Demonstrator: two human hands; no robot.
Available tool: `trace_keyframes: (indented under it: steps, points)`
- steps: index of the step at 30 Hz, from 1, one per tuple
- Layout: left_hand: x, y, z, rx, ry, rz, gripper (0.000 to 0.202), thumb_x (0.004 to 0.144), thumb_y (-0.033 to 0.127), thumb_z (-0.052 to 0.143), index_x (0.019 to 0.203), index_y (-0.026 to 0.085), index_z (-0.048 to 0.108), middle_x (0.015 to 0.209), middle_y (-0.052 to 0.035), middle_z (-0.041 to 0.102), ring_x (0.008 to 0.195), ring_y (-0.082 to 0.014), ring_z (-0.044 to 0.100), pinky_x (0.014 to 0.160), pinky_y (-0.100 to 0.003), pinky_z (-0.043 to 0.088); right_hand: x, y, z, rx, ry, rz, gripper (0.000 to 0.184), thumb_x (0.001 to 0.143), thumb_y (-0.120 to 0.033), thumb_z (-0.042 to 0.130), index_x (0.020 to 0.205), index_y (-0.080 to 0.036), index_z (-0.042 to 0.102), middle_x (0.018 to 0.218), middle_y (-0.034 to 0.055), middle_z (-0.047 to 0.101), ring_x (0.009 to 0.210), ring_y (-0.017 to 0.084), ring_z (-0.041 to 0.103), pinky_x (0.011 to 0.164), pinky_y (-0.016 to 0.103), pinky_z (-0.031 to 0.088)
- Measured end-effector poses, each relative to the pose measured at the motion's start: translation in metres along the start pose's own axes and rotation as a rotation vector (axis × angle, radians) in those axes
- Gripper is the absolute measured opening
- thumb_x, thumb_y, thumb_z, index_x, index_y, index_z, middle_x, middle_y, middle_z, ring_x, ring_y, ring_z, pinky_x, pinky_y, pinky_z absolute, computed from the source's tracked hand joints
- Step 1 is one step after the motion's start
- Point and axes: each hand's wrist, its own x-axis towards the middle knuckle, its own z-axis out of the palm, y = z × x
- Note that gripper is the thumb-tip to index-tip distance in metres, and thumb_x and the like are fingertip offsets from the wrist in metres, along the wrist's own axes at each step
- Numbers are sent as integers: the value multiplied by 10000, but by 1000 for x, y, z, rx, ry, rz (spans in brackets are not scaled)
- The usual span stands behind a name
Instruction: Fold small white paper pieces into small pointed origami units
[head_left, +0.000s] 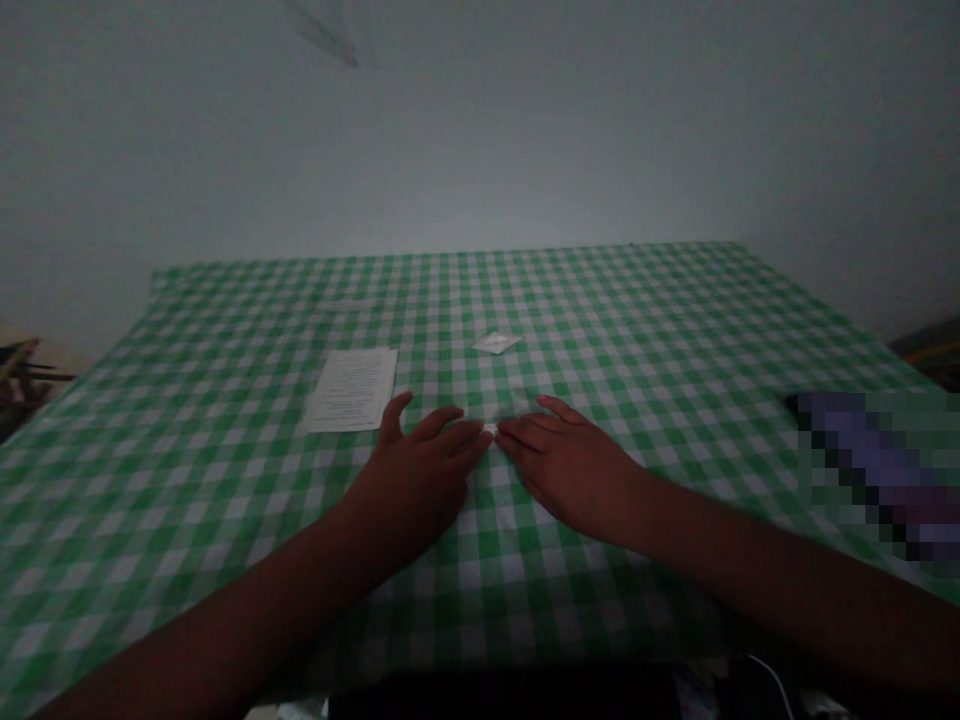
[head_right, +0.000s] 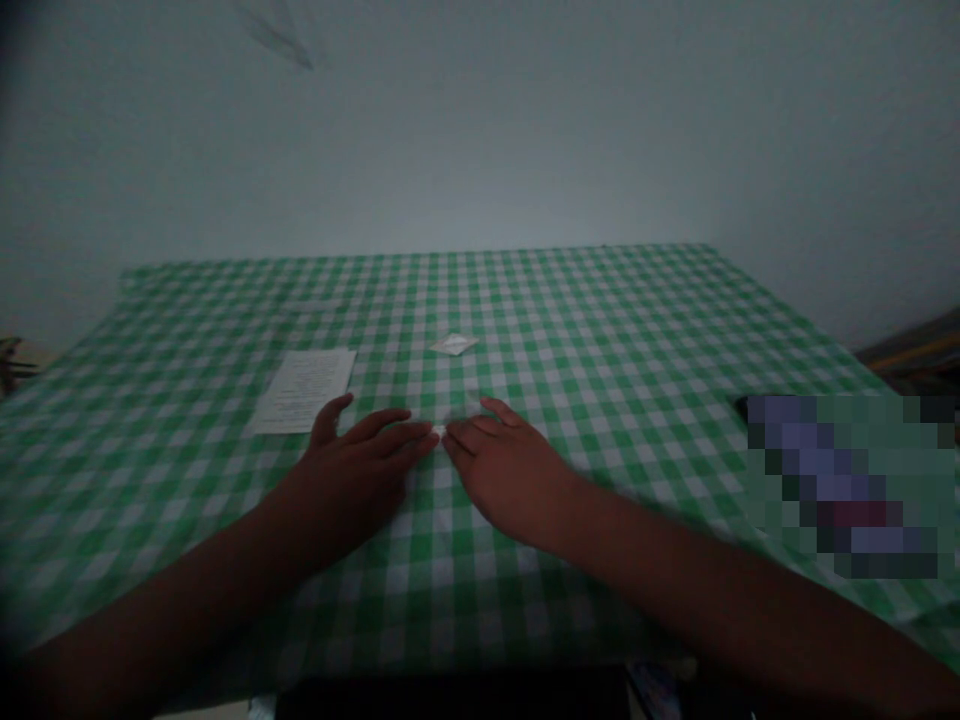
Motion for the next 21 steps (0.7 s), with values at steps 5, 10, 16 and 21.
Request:
trace_keyframes:
  steps: [5,10,16,21]
  points:
    - [0,7,-2,53,-12,-27,488,833,131,546,1304,256,580,1364,-36,611,1292,-327,486,1119,-691,150,0,-2,0,-2,-3,21,401,989,-173,407,1357,-118,558,1370,97,593,1248,239,530,1192,492,267]
    - [-1,10,-4,94,5,-79,485,810,175,589,1286,262,608,1403,-94,558,1308,-349,454,1112,-685,177,-2,-5,-4,-10,7,89,382,985,-217,443,1331,-160,594,1388,107,571,1319,300,449,1169,549,261]
    - [2,4,-6,36,-16,-127,434,824,219,608,1246,318,637,1420,-88,529,1340,-353,417,1096,-671,234,-2,-7,-9,-7,5,187,359,984,-270,454,1292,-230,635,1440,126,514,1391,381,338,1118,625,250]
    - [5,3,-6,50,-3,-126,364,845,209,580,1185,305,670,1452,-81,501,1349,-356,405,1096,-677,226,-2,-3,-10,63,-24,193,376,960,-267,501,1318,-253,614,1485,114,469,1406,388,300,1097,621,264]
